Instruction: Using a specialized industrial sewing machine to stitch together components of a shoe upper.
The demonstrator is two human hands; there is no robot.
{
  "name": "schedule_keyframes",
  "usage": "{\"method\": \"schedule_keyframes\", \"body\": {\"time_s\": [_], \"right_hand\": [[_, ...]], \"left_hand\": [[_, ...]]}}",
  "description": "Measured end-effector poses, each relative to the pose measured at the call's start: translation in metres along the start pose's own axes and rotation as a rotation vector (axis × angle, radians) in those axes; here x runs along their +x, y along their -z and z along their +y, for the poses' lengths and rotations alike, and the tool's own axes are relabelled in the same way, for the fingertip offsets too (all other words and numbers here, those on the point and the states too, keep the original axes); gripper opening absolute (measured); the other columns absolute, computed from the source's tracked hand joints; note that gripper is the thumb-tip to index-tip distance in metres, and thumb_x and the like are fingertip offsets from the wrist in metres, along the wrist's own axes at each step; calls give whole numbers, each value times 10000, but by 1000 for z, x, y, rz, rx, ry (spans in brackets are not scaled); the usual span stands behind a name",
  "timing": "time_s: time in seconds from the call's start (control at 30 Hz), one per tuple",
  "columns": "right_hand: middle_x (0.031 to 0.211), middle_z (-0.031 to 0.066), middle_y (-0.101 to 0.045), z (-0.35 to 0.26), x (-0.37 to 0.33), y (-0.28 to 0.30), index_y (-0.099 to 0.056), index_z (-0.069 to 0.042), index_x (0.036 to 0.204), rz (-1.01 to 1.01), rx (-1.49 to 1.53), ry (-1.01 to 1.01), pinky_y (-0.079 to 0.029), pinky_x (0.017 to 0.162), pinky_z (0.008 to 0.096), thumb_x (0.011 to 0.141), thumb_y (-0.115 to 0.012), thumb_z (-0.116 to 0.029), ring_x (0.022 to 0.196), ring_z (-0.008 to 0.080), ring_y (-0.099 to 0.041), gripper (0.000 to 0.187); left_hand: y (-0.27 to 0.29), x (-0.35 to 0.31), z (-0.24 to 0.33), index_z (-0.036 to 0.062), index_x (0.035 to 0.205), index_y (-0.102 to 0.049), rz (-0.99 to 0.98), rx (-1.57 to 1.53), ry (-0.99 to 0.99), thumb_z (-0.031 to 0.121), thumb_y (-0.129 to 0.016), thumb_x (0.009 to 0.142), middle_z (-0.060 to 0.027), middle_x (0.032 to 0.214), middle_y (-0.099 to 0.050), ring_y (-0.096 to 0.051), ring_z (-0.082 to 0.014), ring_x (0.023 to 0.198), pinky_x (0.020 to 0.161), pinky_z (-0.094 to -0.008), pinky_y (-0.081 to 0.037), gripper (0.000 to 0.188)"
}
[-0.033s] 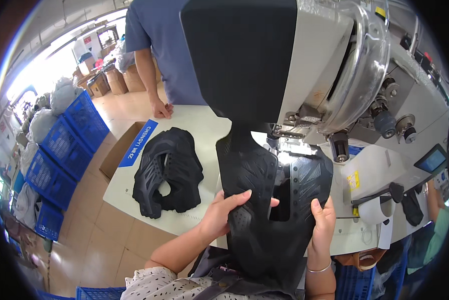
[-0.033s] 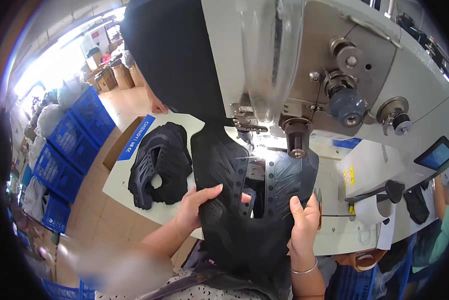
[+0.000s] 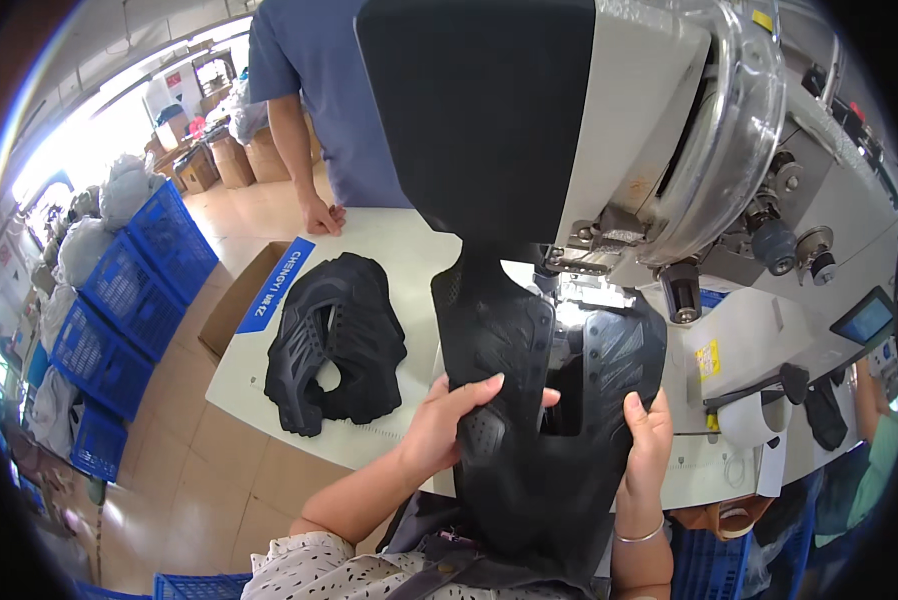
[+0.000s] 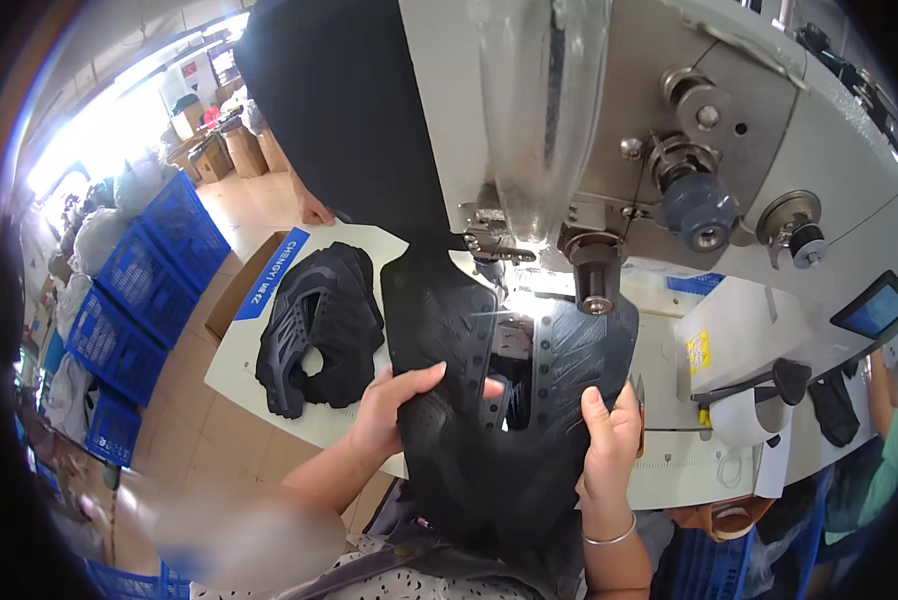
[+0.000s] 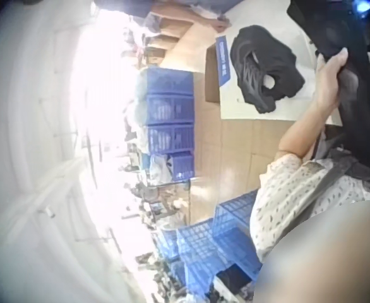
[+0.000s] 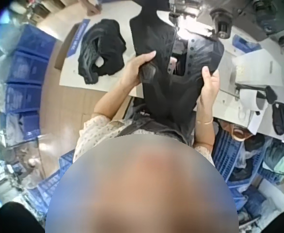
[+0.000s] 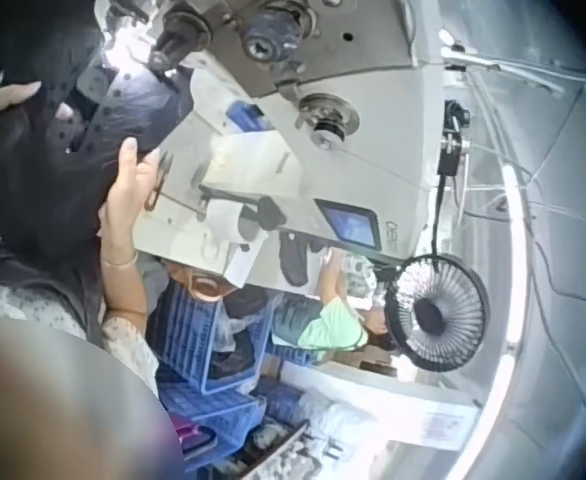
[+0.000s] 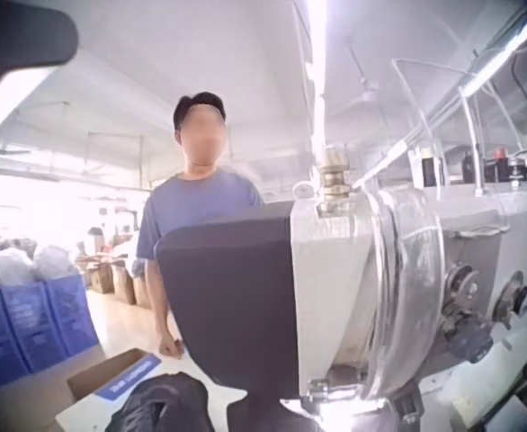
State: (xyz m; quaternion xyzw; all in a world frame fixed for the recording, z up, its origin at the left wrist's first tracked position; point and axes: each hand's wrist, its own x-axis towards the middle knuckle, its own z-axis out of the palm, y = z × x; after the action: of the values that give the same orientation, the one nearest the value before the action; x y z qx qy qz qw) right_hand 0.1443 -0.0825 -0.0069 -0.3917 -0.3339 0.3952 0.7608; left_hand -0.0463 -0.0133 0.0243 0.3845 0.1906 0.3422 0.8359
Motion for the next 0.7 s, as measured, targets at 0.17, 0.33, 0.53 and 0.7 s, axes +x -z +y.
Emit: {"method": "schedule_keyframes", "body": {"time_s": [0.17, 0.33, 0.53, 0.7], "right_hand": [[1127, 130, -548, -10, 14, 0, -435, 37, 1185, -10, 110, -117, -445, 867, 290, 858, -443, -49, 977, 186, -562, 338], [1096, 148, -551, -14, 7, 2, -387, 42, 1207, -146, 78, -46, -464, 861, 296, 816, -497, -36, 963, 192, -571, 414], [1084, 142, -559, -8, 1, 0, -401, 40, 1194, -4, 19, 40, -477, 844, 294, 808, -501, -11, 949, 190, -580, 402], [1078, 139, -565, -5, 3, 8, -416, 39, 1180, 1, -8, 22, -465, 853, 291, 820, -509, -27, 943, 183, -578, 378]], "left_hand": [[-5, 23, 10, -129, 1155, -438, 4, 22, -33, 151, -384, 861, -261, 1092, -558, -590, -288, 965, 837, -366, -494, 409], [-9, 30, 10, -130, 1125, -449, 2, 95, -93, 114, -394, 855, -265, 1070, -567, -597, -293, 950, 841, -379, -494, 369], [-10, 29, 9, -127, 1121, -448, 27, 127, -81, 98, -387, 860, -261, 1051, -577, -607, -292, 935, 835, -376, -498, 350], [-7, 32, 9, -110, 1133, -432, -28, 94, -69, 67, -388, 886, -225, 1044, -592, -602, -268, 949, 827, -369, -502, 307]]}}
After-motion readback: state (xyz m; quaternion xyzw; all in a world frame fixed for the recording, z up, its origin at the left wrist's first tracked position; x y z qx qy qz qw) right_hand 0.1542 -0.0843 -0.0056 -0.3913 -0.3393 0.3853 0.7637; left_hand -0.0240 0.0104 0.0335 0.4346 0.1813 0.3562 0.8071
